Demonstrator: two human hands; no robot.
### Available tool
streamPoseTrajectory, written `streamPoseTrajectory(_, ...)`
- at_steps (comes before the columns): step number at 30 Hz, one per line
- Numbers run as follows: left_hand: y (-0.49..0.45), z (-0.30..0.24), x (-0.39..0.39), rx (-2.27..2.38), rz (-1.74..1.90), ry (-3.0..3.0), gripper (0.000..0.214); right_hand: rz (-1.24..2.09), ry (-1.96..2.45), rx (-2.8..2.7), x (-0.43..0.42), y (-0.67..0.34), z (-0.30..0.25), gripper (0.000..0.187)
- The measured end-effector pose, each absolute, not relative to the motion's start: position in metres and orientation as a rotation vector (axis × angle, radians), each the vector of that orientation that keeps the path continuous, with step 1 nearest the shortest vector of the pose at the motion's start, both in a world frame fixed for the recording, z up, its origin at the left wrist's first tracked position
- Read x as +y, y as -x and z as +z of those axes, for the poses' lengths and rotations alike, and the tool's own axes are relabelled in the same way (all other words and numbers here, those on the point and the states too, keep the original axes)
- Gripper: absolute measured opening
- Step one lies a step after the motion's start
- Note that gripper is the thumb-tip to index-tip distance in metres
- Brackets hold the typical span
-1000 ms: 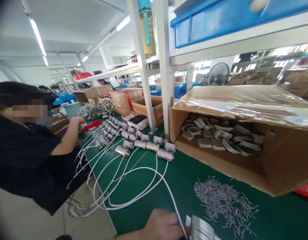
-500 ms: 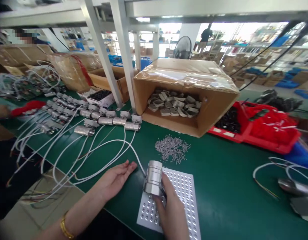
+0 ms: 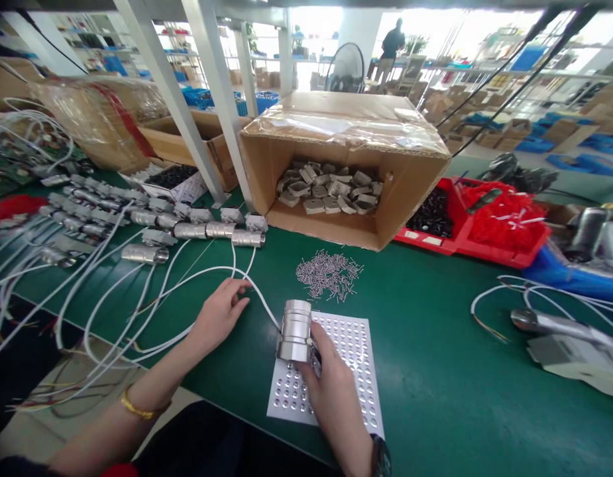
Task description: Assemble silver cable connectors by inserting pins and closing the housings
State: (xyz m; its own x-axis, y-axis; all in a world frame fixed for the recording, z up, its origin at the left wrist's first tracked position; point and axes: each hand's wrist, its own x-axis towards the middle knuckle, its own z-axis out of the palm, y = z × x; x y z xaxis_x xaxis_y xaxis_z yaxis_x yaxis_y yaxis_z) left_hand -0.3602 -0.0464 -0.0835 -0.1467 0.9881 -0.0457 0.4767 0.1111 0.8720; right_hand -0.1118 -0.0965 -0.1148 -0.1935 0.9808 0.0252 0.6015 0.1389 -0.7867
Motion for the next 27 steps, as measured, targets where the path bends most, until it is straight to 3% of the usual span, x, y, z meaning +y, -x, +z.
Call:
streamPoseTrajectory(4, 0.357, -0.089, -0.009, 1.763, 0.833, -1.623, 0.01, 0.891, 1.518, -1.845, -0.097, 0.113, -0.112, 0.05)
streamPoseTrajectory(7, 0.354, -0.092, 0.0, 1.765, 0.799, -1.67, 0.013, 0.902, 1.512, -1.846, -0.097, 0.114, -0.11, 0.052)
streamPoseTrajectory(12, 0.341, -0.096, -0.045, 1.702, 0.909, -1.636, 0.009, 0.914, 1.545, -1.853, -0.097, 0.115, -0.103, 0.051)
streamPoseTrajectory(16, 0.322, -0.098, -0.091, 1.598, 1.0, -1.553, 0.02, 0.937, 1.563, -1.857, -0.097, 0.116, -0.1, 0.051)
streamPoseTrajectory(20, 0.309, -0.103, -0.105, 1.463, 1.217, -1.772, 0.016, 0.921, 1.55, -1.86, -0.097, 0.115, -0.101, 0.053)
streamPoseTrajectory(27, 0.311, -0.11, -0.104, 1.156, 1.019, -2.28, 0.019, 0.962, 1.505, -1.826, -0.097, 0.116, -0.101, 0.058)
